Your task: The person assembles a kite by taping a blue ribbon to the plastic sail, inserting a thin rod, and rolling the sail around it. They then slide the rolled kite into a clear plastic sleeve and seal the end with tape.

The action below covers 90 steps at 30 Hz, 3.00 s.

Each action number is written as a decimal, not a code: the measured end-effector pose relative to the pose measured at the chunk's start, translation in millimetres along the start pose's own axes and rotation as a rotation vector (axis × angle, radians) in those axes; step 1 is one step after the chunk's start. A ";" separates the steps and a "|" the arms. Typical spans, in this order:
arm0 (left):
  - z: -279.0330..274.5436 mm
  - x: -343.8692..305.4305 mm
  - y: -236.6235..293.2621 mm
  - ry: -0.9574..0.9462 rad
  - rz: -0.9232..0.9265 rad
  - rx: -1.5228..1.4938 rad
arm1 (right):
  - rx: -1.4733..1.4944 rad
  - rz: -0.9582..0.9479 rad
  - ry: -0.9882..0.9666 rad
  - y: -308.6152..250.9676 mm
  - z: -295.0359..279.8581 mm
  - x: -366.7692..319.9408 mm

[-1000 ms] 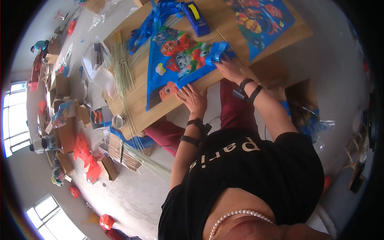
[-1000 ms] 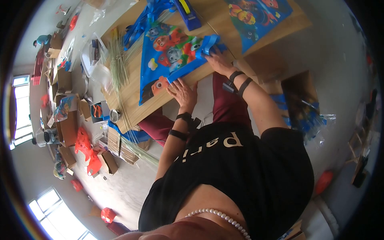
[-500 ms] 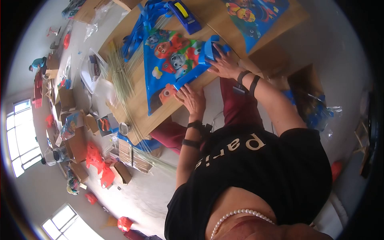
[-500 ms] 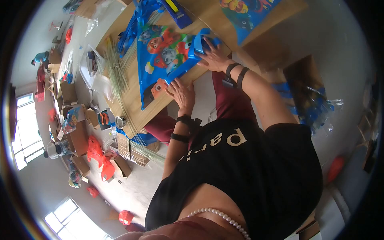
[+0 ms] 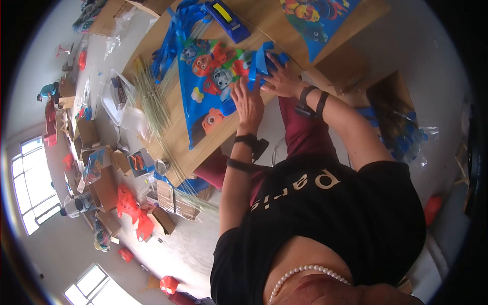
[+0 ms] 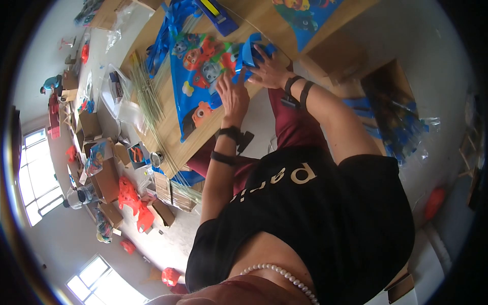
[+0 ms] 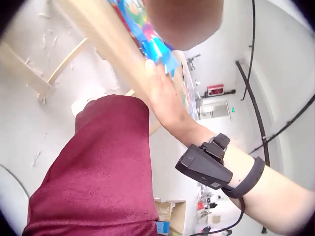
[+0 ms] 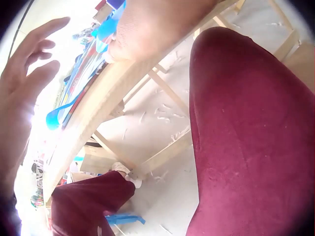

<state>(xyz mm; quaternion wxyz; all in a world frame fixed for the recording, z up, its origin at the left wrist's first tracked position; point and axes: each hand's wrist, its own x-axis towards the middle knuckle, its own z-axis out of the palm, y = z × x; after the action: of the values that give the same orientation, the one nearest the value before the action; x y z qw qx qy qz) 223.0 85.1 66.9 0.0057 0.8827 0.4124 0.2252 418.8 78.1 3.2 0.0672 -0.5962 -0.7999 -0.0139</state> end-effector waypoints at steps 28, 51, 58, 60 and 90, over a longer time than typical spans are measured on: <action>35.3 94.7 -58.1 -0.195 0.286 0.293 | -0.002 -0.052 0.055 0.1 -15.9 1.9; -32.6 -42.1 -56.3 -0.084 -0.281 0.021 | 0.110 -0.019 0.118 4.9 16.2 0.9; -17.2 -31.5 -73.7 -0.196 -0.279 -0.199 | 0.077 -0.022 0.114 4.7 18.3 4.0; -17.0 -34.8 -80.0 -0.111 -0.268 -0.190 | 0.099 -0.028 0.045 3.3 15.1 7.1; -17.9 -99.5 -110.6 0.059 0.044 -0.048 | 0.207 -0.028 0.024 4.9 8.7 5.4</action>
<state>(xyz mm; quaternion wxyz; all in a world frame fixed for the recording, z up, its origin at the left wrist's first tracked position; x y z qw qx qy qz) 80.0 82.3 22.3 0.0095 0.8842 0.3872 0.2611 421.2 85.5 -5.0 0.1376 -0.5746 -0.8045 0.0606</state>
